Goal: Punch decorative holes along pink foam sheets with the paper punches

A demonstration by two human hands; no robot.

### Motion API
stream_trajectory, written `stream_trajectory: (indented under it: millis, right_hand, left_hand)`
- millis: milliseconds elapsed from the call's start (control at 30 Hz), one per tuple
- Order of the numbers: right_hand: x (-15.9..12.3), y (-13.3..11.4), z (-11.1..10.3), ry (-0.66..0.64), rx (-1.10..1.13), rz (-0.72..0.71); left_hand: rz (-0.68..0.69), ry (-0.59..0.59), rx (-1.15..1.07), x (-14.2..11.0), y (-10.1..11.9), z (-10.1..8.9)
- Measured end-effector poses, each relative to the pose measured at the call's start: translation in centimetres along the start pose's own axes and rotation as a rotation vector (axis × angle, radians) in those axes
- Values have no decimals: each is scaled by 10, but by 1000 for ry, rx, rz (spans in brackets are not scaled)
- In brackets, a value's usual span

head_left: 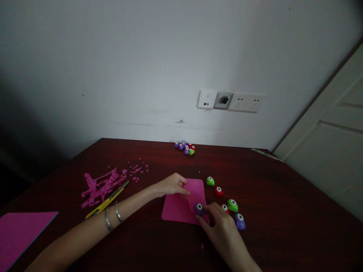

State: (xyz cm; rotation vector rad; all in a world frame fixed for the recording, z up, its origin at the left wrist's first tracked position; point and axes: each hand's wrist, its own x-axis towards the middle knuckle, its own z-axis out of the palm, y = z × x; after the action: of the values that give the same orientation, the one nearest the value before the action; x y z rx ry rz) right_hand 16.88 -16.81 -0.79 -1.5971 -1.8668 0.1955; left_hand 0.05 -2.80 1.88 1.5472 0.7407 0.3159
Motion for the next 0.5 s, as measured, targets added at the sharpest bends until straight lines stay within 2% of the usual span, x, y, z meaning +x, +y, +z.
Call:
stream_trajectory:
  millis: [300,500]
  right_hand:
    - [-1,-2,3,-48,-45,9]
    - [-2,-2,7,-107,-92,50]
  left_hand:
    - [-21,-52,99,2,-6,-1]
    - [-1,-74,265,4,-6,1]
